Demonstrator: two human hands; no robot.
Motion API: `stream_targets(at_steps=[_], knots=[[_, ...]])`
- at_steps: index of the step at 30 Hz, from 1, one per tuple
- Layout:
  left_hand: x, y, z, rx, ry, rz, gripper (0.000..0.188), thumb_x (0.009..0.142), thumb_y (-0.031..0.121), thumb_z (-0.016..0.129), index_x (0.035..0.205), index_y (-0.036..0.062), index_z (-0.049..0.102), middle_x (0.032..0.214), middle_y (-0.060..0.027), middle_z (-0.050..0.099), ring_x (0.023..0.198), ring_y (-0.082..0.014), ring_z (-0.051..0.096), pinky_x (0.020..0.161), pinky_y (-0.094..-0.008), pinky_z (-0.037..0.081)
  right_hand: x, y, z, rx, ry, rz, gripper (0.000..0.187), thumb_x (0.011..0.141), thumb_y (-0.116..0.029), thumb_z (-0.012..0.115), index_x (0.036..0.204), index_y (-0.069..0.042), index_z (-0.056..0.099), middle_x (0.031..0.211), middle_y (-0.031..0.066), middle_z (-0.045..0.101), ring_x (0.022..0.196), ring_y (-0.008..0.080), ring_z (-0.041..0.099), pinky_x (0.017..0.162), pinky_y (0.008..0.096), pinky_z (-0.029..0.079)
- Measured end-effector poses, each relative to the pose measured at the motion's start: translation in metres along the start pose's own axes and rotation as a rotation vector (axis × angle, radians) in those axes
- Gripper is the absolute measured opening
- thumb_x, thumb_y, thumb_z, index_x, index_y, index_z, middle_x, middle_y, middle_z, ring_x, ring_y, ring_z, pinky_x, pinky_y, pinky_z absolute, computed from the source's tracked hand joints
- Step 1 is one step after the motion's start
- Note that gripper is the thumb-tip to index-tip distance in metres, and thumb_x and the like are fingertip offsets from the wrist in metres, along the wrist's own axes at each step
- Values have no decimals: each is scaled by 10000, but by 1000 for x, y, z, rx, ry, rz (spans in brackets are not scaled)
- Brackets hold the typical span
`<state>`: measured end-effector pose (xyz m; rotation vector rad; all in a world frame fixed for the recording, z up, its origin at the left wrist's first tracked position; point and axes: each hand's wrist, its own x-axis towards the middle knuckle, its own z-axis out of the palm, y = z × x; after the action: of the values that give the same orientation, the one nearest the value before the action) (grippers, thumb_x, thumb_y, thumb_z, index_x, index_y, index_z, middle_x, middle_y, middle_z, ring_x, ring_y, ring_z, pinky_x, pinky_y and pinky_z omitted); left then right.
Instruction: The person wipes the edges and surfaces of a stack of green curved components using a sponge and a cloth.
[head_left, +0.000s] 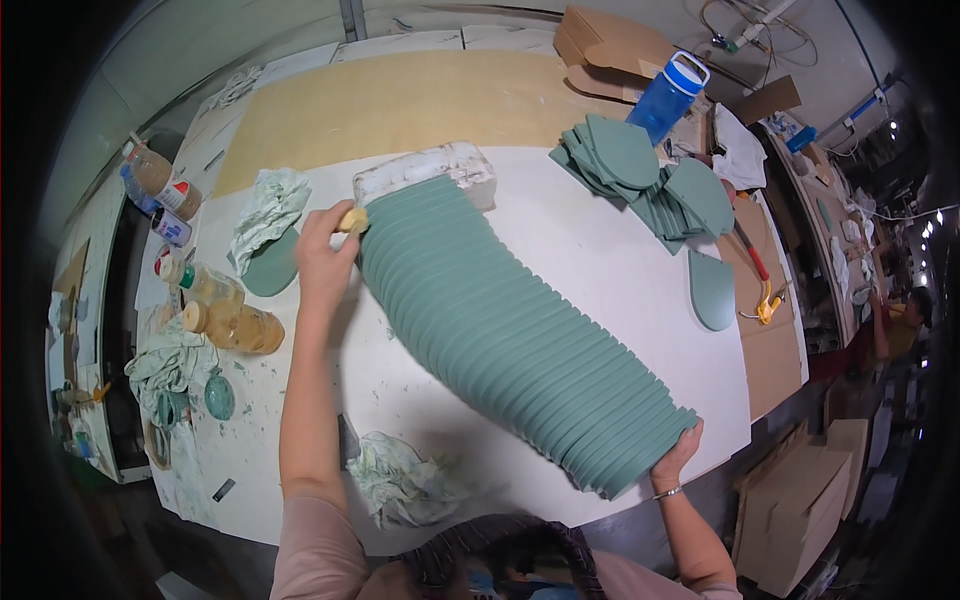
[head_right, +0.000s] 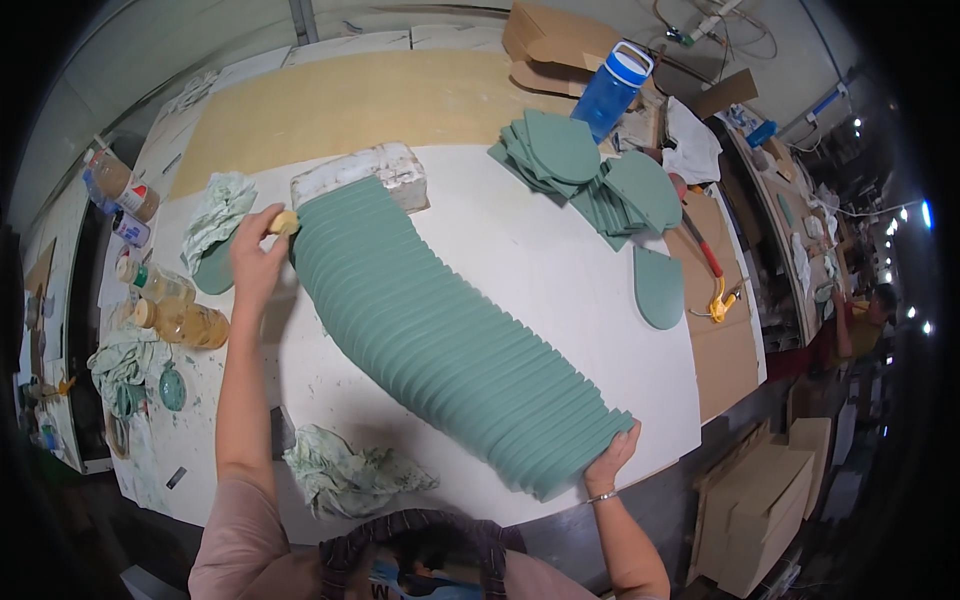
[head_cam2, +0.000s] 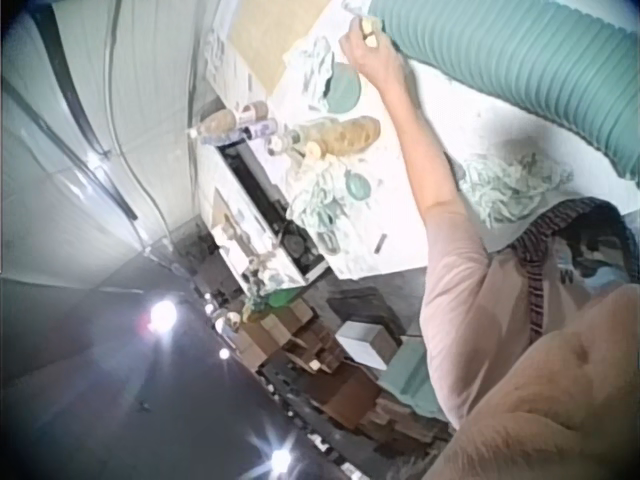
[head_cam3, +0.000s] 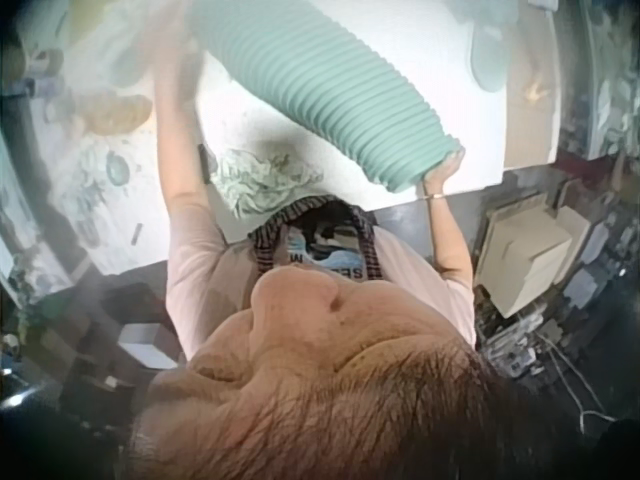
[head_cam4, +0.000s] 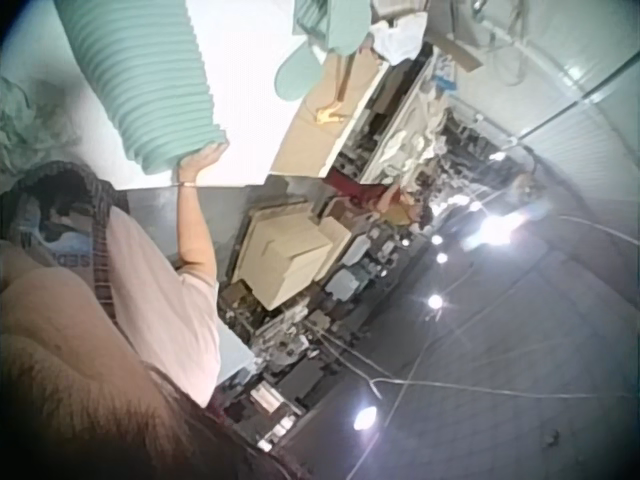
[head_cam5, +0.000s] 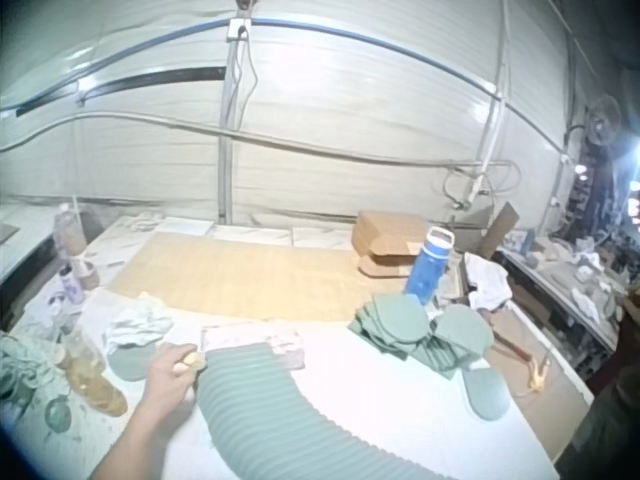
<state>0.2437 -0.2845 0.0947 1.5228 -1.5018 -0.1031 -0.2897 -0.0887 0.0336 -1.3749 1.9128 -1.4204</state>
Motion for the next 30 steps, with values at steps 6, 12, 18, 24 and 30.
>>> stream_targets(at_steps=[6,12,18,24,30], knots=[[-26,-20,0,-100,7,-200,396,786,-15,654,1179,35,662,971,-106,617,915,-222,620,842,-315,493,-2,0,1,-11,3,-6,402,1007,-380,350,944,-2,472,864,81,477,825,184,471,781,332,402],[-73,-39,-6,-123,10,-352,402,788,-15,660,1186,34,663,1008,-105,627,928,-210,611,867,-307,488,2,-1,-1,-46,-14,-22,395,984,-391,376,983,-7,468,871,55,466,828,148,447,781,305,399],[-44,-12,-17,-123,71,-279,387,794,-19,646,1178,27,665,1000,-112,626,923,-221,613,861,-305,489,1,5,-2,-29,-11,-28,381,988,-378,371,973,-11,473,891,53,485,852,153,472,801,309,409],[-39,0,-8,-187,-16,-207,383,794,-19,657,1172,38,668,997,-120,619,906,-240,627,849,-312,494,-1,3,1,4,13,-23,323,1006,-305,361,942,-8,472,881,70,473,836,175,465,795,325,399],[-72,-24,-12,-67,-25,-293,374,790,0,668,1162,30,669,949,-123,615,882,-249,624,833,-331,500,1,1,-1,-19,-16,-14,362,997,-367,371,973,-24,483,902,40,491,855,138,478,792,304,416]])
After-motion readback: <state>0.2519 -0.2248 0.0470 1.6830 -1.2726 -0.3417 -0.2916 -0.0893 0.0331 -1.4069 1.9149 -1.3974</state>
